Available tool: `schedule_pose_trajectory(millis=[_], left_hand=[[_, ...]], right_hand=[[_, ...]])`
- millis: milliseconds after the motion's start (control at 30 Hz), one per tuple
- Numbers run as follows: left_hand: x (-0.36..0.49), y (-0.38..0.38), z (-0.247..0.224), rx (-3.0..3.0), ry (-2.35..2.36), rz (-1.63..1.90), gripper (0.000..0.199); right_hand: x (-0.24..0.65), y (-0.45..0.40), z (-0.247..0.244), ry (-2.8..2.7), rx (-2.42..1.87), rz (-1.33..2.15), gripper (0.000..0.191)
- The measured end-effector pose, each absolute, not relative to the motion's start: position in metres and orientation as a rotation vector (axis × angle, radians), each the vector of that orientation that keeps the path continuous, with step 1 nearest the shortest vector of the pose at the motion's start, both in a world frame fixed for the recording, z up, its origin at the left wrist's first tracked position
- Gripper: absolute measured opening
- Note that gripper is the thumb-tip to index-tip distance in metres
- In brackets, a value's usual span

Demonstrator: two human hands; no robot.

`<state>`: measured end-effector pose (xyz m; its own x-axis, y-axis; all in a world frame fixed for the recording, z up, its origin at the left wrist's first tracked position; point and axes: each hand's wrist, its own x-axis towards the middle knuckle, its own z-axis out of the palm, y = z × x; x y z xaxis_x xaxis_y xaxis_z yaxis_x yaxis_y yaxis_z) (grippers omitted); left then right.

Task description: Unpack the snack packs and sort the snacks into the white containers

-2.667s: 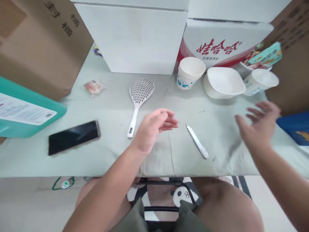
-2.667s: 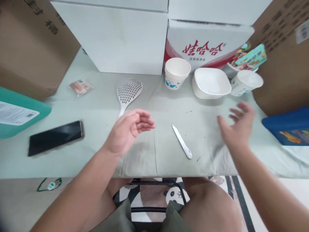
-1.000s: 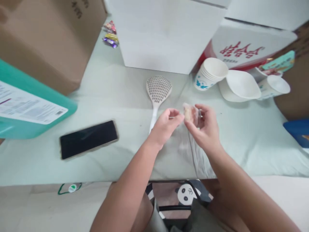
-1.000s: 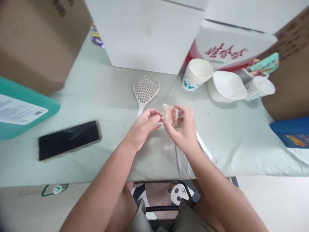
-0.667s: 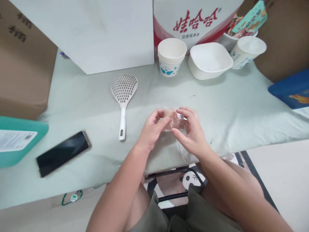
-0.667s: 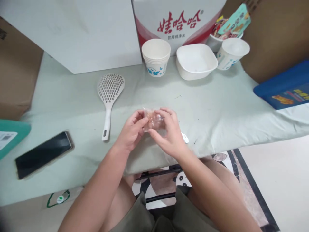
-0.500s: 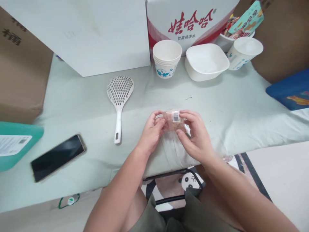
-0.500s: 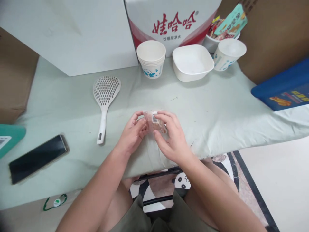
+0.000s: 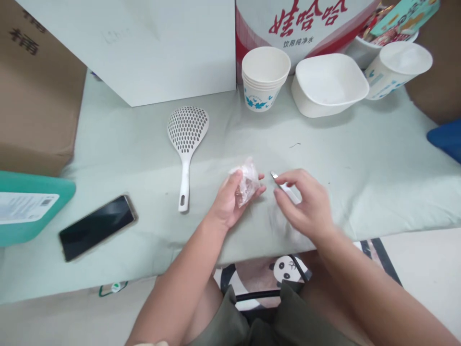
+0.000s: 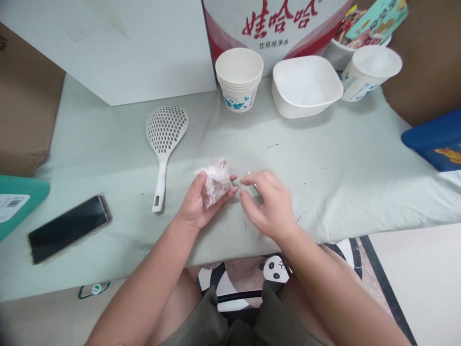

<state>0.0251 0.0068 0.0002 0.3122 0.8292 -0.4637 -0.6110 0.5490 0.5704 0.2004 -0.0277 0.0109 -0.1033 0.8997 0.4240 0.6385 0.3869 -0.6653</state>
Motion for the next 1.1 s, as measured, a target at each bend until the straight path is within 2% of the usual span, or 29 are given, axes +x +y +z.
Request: schedule_pose_trajectory(millis=[33,167,300,433,600,700,900,1100], left_hand=[[0.023,0.008,-0.001,0.292,0.804,0.984,0.054],[0.016,0.013,0.002,0.246,0.806,1.043,0.045],[0.012,0.013,0.005,0.288,0.778,1.056,0.05],[0.013,0.011,0.005,0.359,0.825,1.032,0.052],[0.02,0.011,0.005,0.407,0.849,1.018,0.049],[0.024,0.01,0.003,0.45,0.781,1.029,0.05],[0.025,0.007,-0.002,0.521,0.757,1.076,0.054],[0.029,0.007,0.0,0.502,0.819,1.073,0.043]], right_hand=[[0.206,-0.028,0.01,-1.866,-1.502,0.361,0.011],[0.218,-0.031,0.005,-2.042,-2.089,0.465,0.03],[0.216,-0.028,0.011,-1.972,-2.23,0.609,0.014],[0.21,-0.023,0.018,-1.621,-2.015,0.852,0.011],[0.191,-0.029,0.015,-1.342,-1.486,1.352,0.03],[0.177,-0.033,0.014,-1.205,-1.353,1.595,0.035],[0.165,-0.036,0.013,-0.979,-1.342,1.769,0.05],[0.159,-0.039,0.016,-0.89,-1.343,1.803,0.054]])
